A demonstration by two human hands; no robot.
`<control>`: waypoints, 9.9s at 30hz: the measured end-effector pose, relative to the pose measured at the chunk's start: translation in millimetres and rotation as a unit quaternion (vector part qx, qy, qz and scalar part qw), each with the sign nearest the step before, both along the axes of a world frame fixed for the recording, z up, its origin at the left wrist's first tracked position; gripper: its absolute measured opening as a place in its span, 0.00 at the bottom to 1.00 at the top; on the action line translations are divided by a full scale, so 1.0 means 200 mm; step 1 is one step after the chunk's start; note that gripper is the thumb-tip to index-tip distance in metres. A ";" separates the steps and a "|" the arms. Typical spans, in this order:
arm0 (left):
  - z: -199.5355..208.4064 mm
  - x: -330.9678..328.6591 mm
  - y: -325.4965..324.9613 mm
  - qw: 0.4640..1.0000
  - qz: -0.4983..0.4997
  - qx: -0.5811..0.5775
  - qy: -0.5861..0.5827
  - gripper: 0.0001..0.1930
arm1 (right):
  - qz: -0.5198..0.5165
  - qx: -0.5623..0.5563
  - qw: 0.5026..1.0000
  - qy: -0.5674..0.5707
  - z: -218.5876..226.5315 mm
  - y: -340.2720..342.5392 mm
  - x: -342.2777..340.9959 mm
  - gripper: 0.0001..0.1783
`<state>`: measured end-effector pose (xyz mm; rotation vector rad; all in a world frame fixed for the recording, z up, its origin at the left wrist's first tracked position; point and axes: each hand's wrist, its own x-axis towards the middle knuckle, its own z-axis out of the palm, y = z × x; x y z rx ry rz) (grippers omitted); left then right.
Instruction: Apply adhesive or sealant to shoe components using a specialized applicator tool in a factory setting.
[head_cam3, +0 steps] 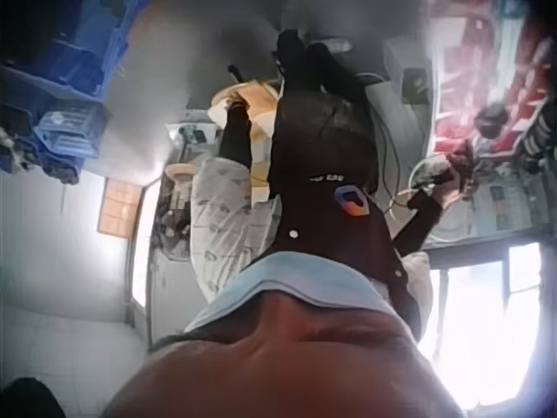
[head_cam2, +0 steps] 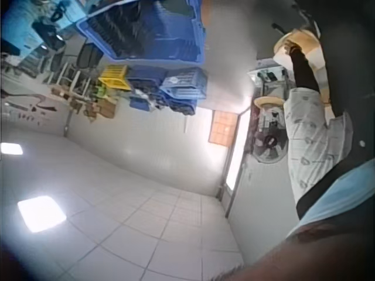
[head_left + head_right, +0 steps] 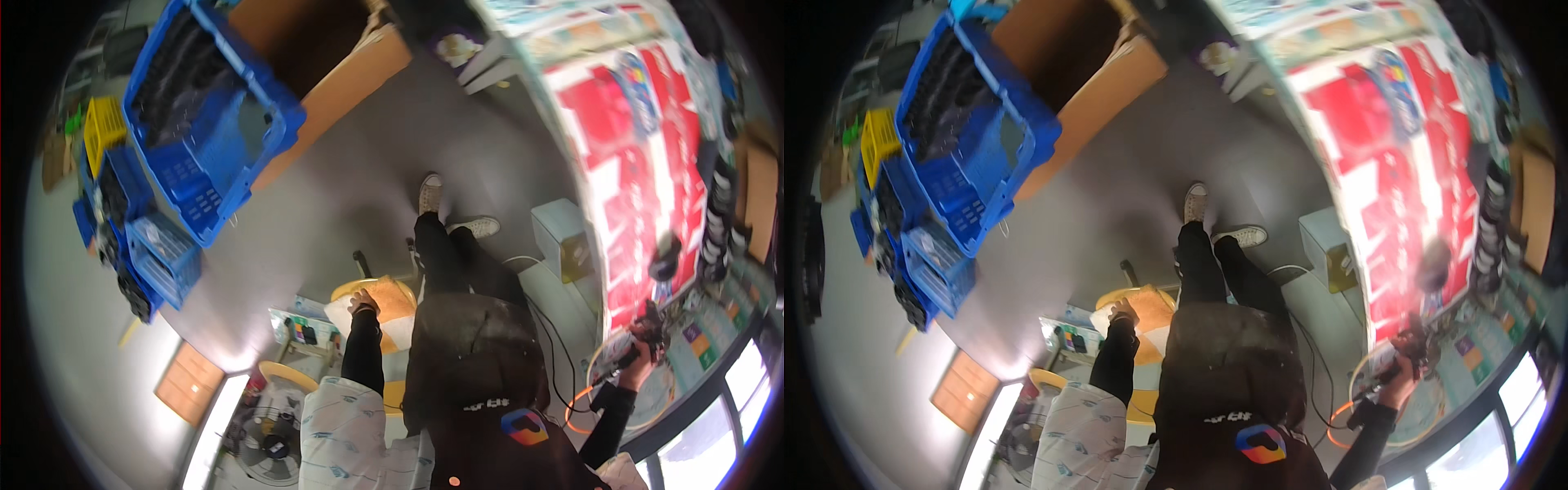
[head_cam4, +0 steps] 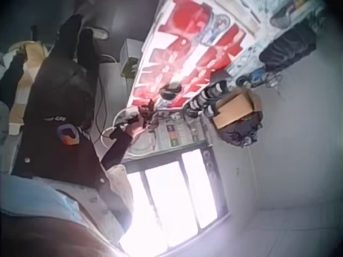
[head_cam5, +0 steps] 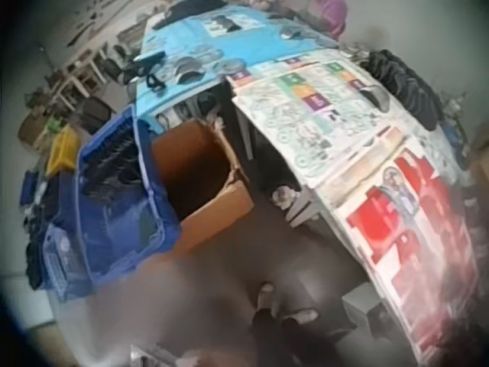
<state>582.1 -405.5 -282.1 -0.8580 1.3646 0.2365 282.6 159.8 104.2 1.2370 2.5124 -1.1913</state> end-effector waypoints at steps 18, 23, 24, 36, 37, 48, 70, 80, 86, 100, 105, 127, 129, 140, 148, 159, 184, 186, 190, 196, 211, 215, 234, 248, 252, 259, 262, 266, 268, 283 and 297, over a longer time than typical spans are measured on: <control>-0.74 0.05 0.15 0.908 -0.265 0.160 0.282 0.31 | -0.031 -0.011 0.999 0.026 -0.19 -0.02 -0.31 0.10; -0.83 -0.41 0.65 0.942 -0.206 0.216 0.150 0.21 | -0.048 -0.028 0.998 0.013 -0.15 -0.02 -0.46 0.18; -0.83 -0.45 0.66 0.944 -0.202 0.200 0.166 0.21 | -0.026 -0.044 0.999 0.020 -0.11 0.01 -0.48 0.18; -0.87 -0.89 0.56 0.926 -0.231 0.216 0.205 0.19 | -0.214 -0.082 0.971 0.072 -0.16 0.37 -0.41 0.17; -0.84 -0.97 0.52 0.929 -0.231 0.209 0.199 0.19 | -0.190 -0.110 0.972 0.083 -0.15 0.36 -0.45 0.16; -0.99 -1.69 0.28 0.943 -0.171 0.197 0.207 0.19 | -0.277 0.058 0.943 0.173 -0.15 0.43 -0.13 0.16; -0.50 -2.42 0.46 0.517 -0.091 0.169 0.834 0.22 | -0.148 0.105 0.883 0.432 -0.15 -0.13 1.00 0.25; 0.12 -2.12 1.20 0.520 -0.310 0.375 0.702 0.28 | -0.106 0.067 0.874 0.469 -0.20 -0.11 1.09 0.20; 0.09 -1.87 1.86 0.494 -0.507 0.491 0.508 0.34 | -0.101 0.155 0.877 0.443 -0.39 -0.15 1.01 0.17; -0.07 -1.73 2.26 0.420 -0.552 0.539 0.478 0.26 | -0.152 0.106 0.879 0.440 -0.68 -0.01 1.04 0.29; -0.19 -2.05 2.23 0.388 -0.578 0.587 0.413 0.22 | -0.073 0.097 0.925 0.360 -0.38 -0.10 0.72 0.17; 1.04 -2.79 2.73 0.431 -0.401 0.361 0.723 0.17 | 0.025 0.082 0.954 0.289 0.04 0.20 0.52 0.19; 1.15 -2.67 2.68 0.426 -0.395 0.376 0.722 0.17 | 0.063 0.067 0.959 0.269 0.06 0.30 0.43 0.14; 1.16 -2.60 2.13 0.507 -0.370 0.417 0.658 0.17 | 0.173 -0.004 0.985 0.000 0.23 0.29 -0.23 0.30; 1.07 -2.55 2.04 0.572 -0.162 0.529 0.606 0.21 | 0.353 0.105 0.929 -0.032 0.01 0.30 -0.46 0.12; 1.02 -2.56 2.04 0.577 -0.122 0.550 0.592 0.22 | 0.255 0.104 0.961 -0.027 0.00 0.32 -0.49 0.09; 1.02 -2.54 2.02 0.567 -0.109 0.561 0.594 0.19 | 0.245 0.041 0.967 -0.050 0.05 0.22 -0.28 0.13; 1.01 -2.55 2.02 0.563 -0.103 0.561 0.598 0.19 | 0.246 0.036 0.968 -0.018 0.05 0.21 -0.28 0.14; 1.01 -2.54 2.01 0.548 -0.088 0.572 0.604 0.19 | 0.214 0.053 0.975 0.020 0.04 0.20 -0.29 0.12; 1.05 -2.53 2.00 0.547 -0.130 0.556 0.612 0.19 | 0.243 0.016 0.970 -0.003 0.00 0.18 -0.26 0.11; 1.05 -2.52 2.03 0.536 -0.124 0.561 0.619 0.18 | 0.233 0.203 0.943 0.121 -0.01 0.23 -0.23 0.12; 1.01 -2.53 2.04 0.507 -0.129 0.556 0.646 0.18 | 0.224 0.218 0.943 0.116 -0.05 0.25 -0.23 0.12; 1.00 -2.62 2.06 0.523 -0.160 0.516 0.659 0.17 | 0.161 -0.046 0.986 0.006 0.04 0.17 -0.28 0.10; 1.22 -2.70 1.85 0.576 -0.080 0.534 0.614 0.14 | 0.187 -0.085 0.976 0.073 -0.09 0.27 -0.29 0.08; 1.24 -2.74 1.81 0.563 -0.050 0.544 0.620 0.15 | 0.158 -0.063 0.983 0.069 -0.10 0.30 -0.27 0.07; 1.23 -2.72 1.82 0.581 -0.054 0.547 0.601 0.15 | 0.134 -0.120 0.976 0.119 -0.14 0.32 -0.26 0.08; 1.24 -2.70 1.84 0.581 -0.054 0.544 0.603 0.15 | 0.176 -0.117 0.970 0.118 -0.15 0.33 -0.25 0.08; 1.22 -2.71 1.84 0.578 -0.056 0.546 0.604 0.16 | 0.206 -0.151 0.961 0.108 -0.14 0.32 -0.23 0.09; 1.23 -2.69 1.87 0.581 -0.063 0.542 0.604 0.15 | 0.173 -0.159 0.965 0.120 -0.18 0.32 -0.24 0.09; 1.13 -2.68 2.03 0.606 -0.145 0.552 0.554 0.11 | 0.259 -0.044 0.965 -0.008 -0.02 0.28 -0.10 0.08; 1.27 -2.54 1.96 0.496 -0.213 0.511 0.669 0.12 | 0.037 -0.073 0.969 0.233 0.12 0.45 0.16 0.18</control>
